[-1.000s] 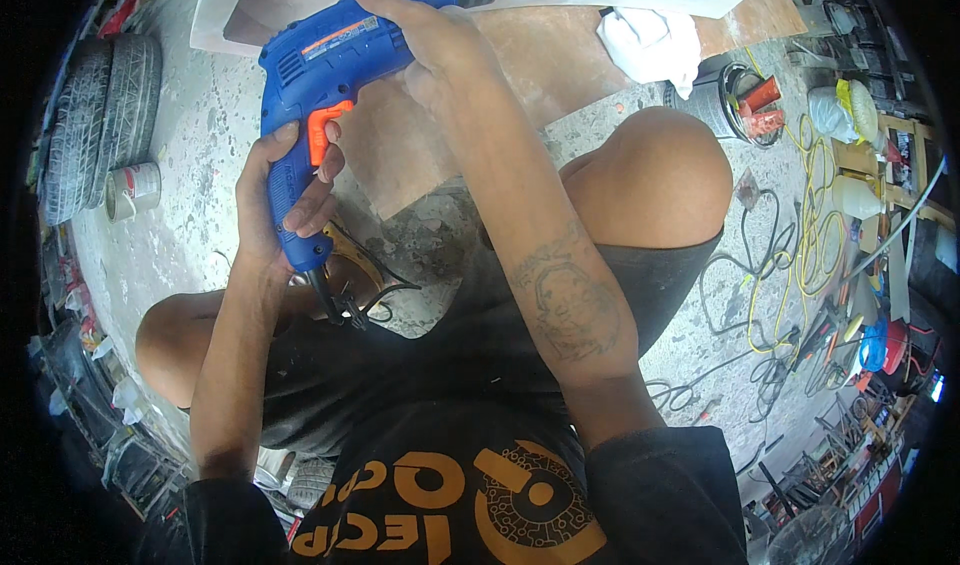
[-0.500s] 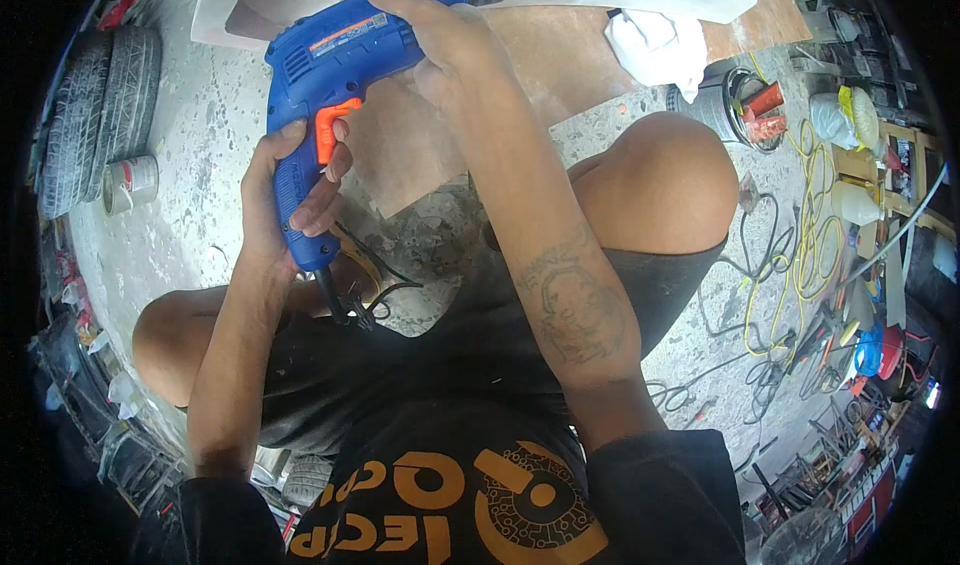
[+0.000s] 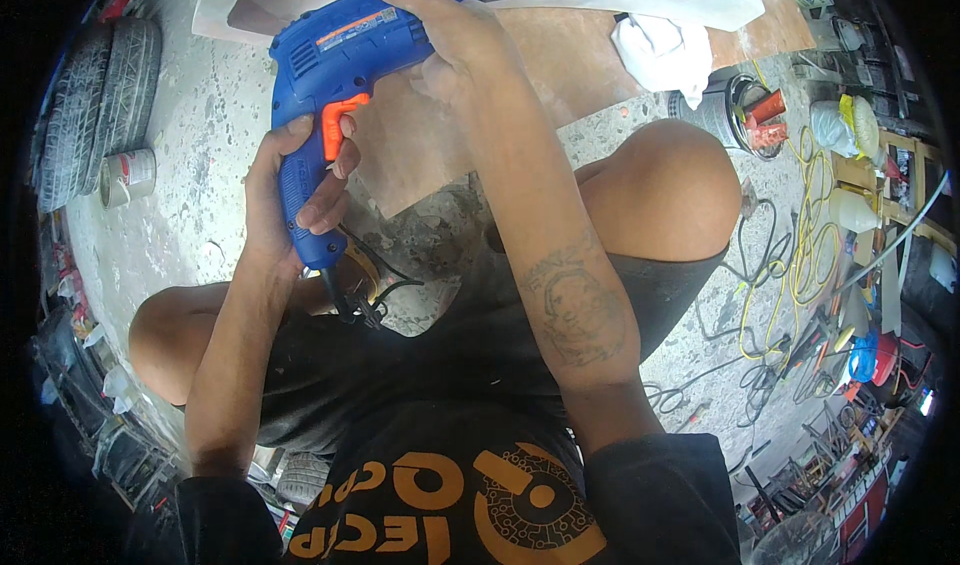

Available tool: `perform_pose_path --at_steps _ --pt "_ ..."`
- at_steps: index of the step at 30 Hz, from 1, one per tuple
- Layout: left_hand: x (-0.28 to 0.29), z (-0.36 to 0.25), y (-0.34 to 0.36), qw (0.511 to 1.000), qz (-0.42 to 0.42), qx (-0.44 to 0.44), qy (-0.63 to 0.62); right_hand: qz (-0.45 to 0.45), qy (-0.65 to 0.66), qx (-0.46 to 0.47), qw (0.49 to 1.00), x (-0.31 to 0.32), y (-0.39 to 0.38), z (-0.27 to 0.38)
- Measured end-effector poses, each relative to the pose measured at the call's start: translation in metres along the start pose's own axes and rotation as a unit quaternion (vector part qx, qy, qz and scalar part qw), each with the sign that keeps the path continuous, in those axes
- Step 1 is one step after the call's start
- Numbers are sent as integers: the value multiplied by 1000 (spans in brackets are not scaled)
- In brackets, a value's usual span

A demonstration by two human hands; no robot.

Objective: Trimming a piece with scissors and sanding a large fiberglass automotive part with a power drill.

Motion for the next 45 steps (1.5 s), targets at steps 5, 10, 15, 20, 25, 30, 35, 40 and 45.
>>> perform_pose_path --at_steps 5,10,15,20,25,30,35,40,45 --pt "0 1 2 1000 -7 1 6 15 1 -2 1000 0 1 1" --pt "2 1 -1 1000 -9 7 1 -4 -19 -3 1000 -2 -6 3" --pt "3 3 -2 1000 -7 13 -8 43 17 37 998 -2 -1 1" --pt "0 4 -2 1000 -4 14 -10 22 24 25 999 1 -1 2" --pt "1 5 -1 1000 -12 16 -15 48 21 21 998 -1 1 2" --pt "-3 7 -1 1000 -13 16 -22 5 13 -7 1000 1 -3 5" --pt "-1 8 -1 999 -23 4 -33 6 12 -8 1000 1 -4 4" --pt "0 10 -4 999 -19 8 -39 43 8 24 999 2 -3 3" --pt "0 12 -7 999 -24 9 -40 48 10 17 999 2 -4 0"
Point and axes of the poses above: each hand's wrist, its own y-axis towards the middle knuckle, its own x-axis out of the back of the hand, z = x × y, the point moved 6 cm from there along y, towards the middle knuckle, and after that the axes turned 8 degrees about -y, right-handed, at the moved point
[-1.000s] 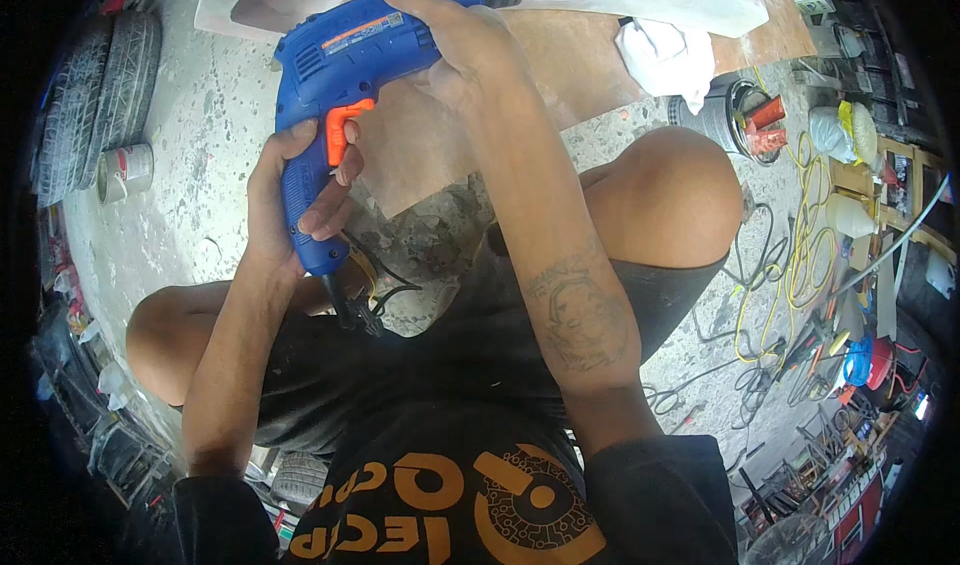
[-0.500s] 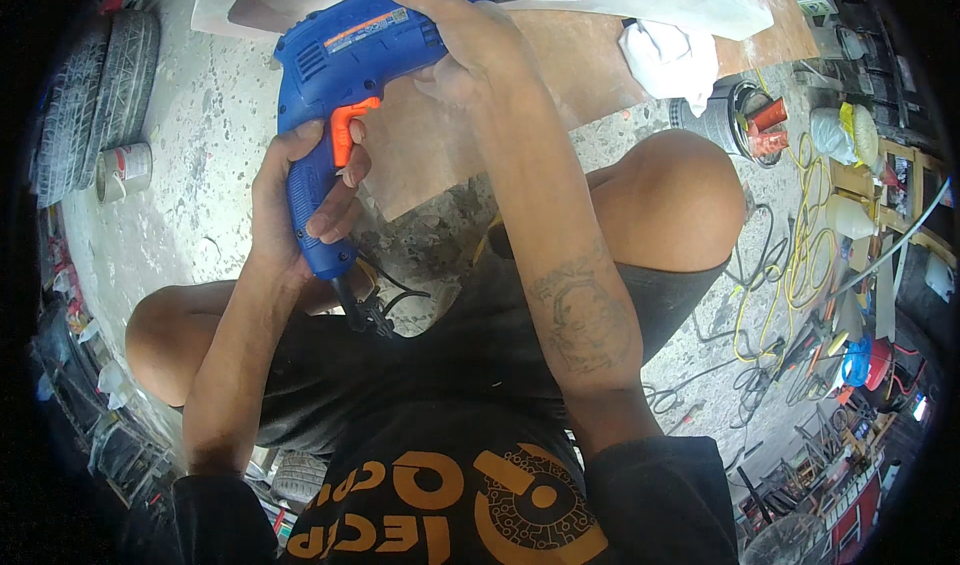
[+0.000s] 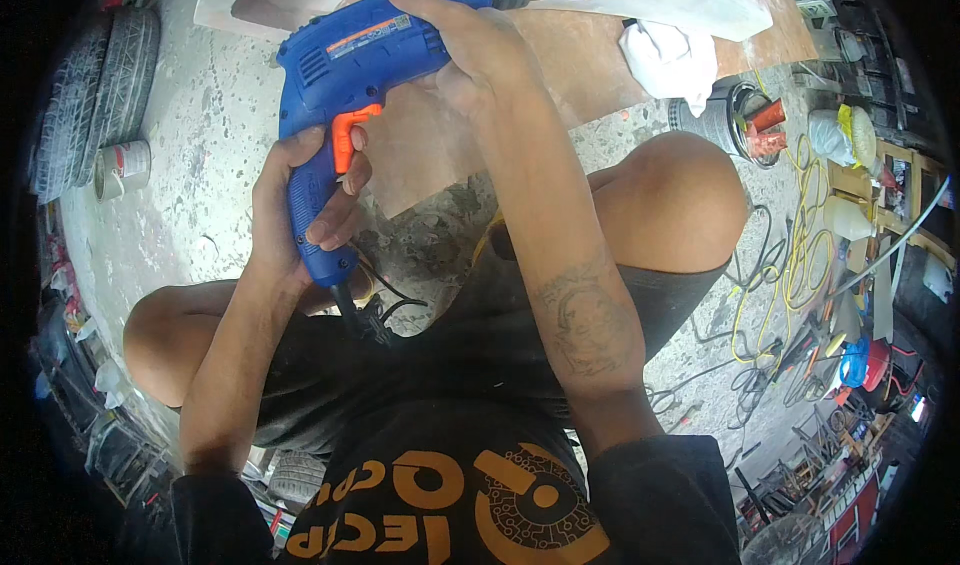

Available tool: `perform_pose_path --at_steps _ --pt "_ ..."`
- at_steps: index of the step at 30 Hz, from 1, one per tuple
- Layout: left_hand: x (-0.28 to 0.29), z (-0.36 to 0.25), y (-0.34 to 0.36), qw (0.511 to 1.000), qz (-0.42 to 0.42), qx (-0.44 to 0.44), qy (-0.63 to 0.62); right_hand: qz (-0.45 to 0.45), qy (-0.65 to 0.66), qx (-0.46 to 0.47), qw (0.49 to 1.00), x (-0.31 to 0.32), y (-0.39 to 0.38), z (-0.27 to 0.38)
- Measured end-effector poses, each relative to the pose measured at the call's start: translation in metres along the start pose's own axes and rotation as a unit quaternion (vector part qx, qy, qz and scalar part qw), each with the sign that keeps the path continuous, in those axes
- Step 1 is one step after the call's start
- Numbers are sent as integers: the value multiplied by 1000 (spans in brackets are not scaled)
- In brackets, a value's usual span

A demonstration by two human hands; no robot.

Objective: Trimming a piece with scissors and sanding a large fiberglass automotive part with a power drill.

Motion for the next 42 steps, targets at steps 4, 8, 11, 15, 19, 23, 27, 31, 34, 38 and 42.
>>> perform_pose_path --at_steps 4,8,11,15,19,23,27,31,34,38,42 --pt "2 1 -1 1000 6 3 -11 -26 -4 -8 1000 1 -2 -1" --pt "2 1 -1 1000 11 2 -15 -30 -21 -22 999 3 -5 0" --pt "2 0 -2 1000 8 -2 -11 -6 -47 -12 999 -2 -5 0" --pt "2 1 -2 1000 18 -2 -13 -34 -35 85 995 0 -3 2" --pt "1 -1 -4 1000 25 12 12 -45 -35 5 998 -4 -8 4" --pt "-2 0 -4 1000 20 13 11 -38 -12 -3 999 -1 -3 3" --pt "-3 -1 -3 1000 22 8 19 -5 -28 2 1000 3 -1 2" --pt "-2 -1 -2 1000 12 4 25 -11 -14 6 1000 2 1 1" --pt "-3 -1 -3 1000 13 5 20 19 -12 3 1000 2 2 2" --pt "-1 -2 -4 1000 16 7 16 -23 -18 2 1000 -6 -6 4" --pt "-1 0 -4 1000 23 9 8 -21 -34 13 999 -1 -6 6"
Point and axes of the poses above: each hand's wrist, its own y-axis towards the middle knuckle, its own x-axis out of the back of the hand, z = x × y, the point moved 6 cm from there along y, towards the middle knuckle, and after that the axes turned 8 degrees about -y, right-handed, at the moved point
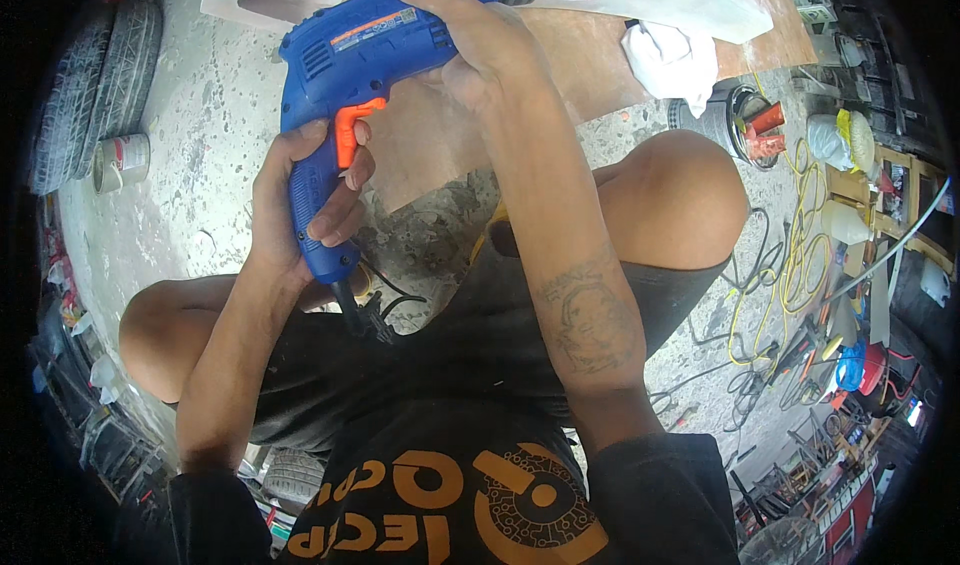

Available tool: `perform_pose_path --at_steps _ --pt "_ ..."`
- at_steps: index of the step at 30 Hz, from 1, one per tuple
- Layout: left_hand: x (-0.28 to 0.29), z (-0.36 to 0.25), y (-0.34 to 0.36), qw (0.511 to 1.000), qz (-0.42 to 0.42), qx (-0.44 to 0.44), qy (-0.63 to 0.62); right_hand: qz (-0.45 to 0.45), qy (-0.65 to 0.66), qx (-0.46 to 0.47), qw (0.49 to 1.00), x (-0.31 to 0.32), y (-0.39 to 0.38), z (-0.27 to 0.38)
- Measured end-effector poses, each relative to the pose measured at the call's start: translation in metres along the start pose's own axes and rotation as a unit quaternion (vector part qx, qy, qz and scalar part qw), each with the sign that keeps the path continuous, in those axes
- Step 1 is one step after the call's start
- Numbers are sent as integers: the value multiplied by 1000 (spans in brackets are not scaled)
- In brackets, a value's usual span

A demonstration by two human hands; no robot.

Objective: Trimming a piece with scissors and sanding a large fiberglass automotive part with a power drill.

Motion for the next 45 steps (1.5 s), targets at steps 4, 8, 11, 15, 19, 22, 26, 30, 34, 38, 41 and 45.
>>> perform_pose_path --at_steps 4,8,11,15,19,22,26,30,34,38,41,45 --pt "-3 1 1 1000 -20 -19 -3 16 5 -9 1000 2 3 -1" --pt "0 -3 1 1000 -16 -5 19 -28 10 -26 999 -2 0 0" --pt "-1 -2 3 1000 -18 2 22 -31 -14 -30 999 4 0 2" --pt "-2 -3 4 1000 -12 0 17 -38 -20 -19 999 1 1 4" --pt "-1 -3 6 1000 -9 0 20 -16 -18 7 1000 0 5 7" --pt "-2 -4 6 1000 -14 3 19 -12 -45 -17 999 0 0 9" --pt "-4 -4 7 1000 -12 5 15 -66 -42 -22 997 3 1 9" --pt "-4 -4 8 1000 -7 9 11 -32 -30 -17 999 2 3 7" --pt "-2 -6 5 1000 -7 7 17 -47 -27 -21 998 1 2 6" --pt "-3 -5 4 1000 -4 7 17 -39 -30 -4 999 2 3 7" --pt "-6 -3 7 1000 -7 9 22 -9 -29 0 1000 5 5 8" --pt "-4 -6 8 1000 -13 3 23 -45 -40 -18 998 -4 -4 15"
Point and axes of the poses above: each hand's wrist, its own y-axis towards the middle knuckle, its own x-axis out of the back of the hand, z = x × y, the point moved 6 cm from there along y, towards the middle knuckle, and after that the axes turned 8 degrees about -y, right-handed, at the moved point
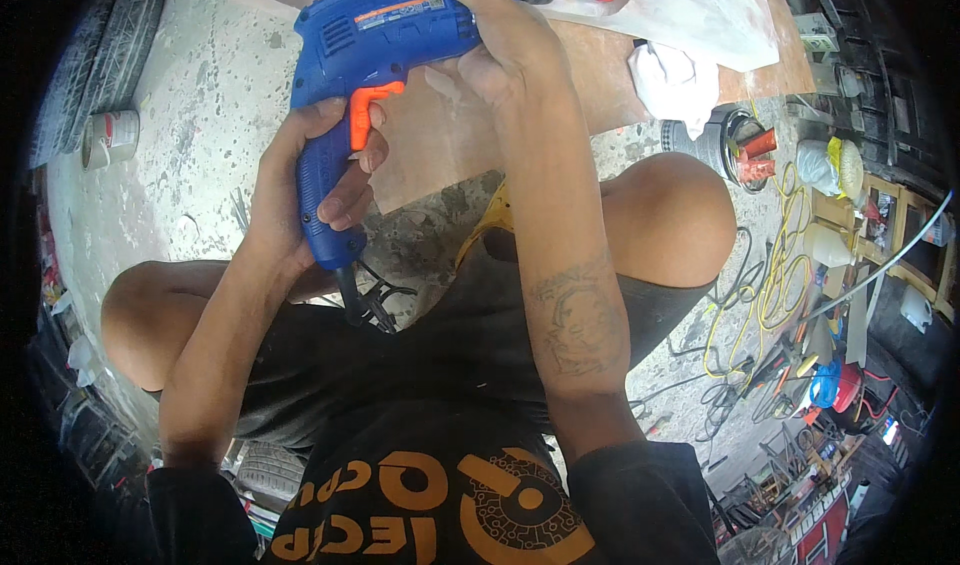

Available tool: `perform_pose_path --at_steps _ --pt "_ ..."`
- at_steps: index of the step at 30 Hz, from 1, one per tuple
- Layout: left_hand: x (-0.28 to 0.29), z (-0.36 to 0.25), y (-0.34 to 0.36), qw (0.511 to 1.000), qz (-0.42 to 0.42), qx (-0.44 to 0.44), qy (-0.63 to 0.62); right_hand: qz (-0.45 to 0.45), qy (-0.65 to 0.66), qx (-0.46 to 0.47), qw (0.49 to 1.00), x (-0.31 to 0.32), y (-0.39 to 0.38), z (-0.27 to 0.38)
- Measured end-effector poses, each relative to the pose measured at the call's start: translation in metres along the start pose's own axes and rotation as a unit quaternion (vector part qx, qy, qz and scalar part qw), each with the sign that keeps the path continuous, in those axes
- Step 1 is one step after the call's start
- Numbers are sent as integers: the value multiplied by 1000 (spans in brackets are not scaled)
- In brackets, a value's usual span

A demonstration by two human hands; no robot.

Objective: Trimming a piece with scissors and sanding a large fiberglass automotive part with a power drill.

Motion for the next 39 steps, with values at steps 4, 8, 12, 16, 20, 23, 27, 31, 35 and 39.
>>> perform_pose_path --at_steps 4,8,12,16,20,23,27,31,35,39 --pt "1 1 3 1000 7 3 -2 -7 21 -2 1000 0 7 -2" --pt "1 1 5 1000 5 0 -4 102 23 0 995 -2 7 1" --pt "0 0 7 1000 2 0 -3 28 21 22 999 4 16 -1" --pt "1 0 7 1000 9 0 -11 -24 1 -1 1000 3 11 -1" --pt "4 2 5 1000 7 8 -23 16 12 16 1000 3 13 -5" --pt "4 2 2 1000 -3 16 -26 -36 30 31 998 5 12 -7" --pt "5 3 2 999 -39 -11 -34 37 -5 5 999 8 14 -11" --pt "6 2 5 999 1 18 -31 -4 -7 18 1000 6 14 -8" --pt "7 3 8 999 1 25 -45 -59 -1 -3 998 3 10 -5" --pt "4 4 10 999 4 20 -46 2 -6 0 1000 2 9 -2"
Point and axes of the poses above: each hand's wrist, its own y-axis towards the middle knuckle, its own x-axis out of the back of the hand, z = x × y, the point moved 6 cm from there along y, towards the middle knuckle, and after that the axes turned 8 degrees about -y, right-handed, at the moved point
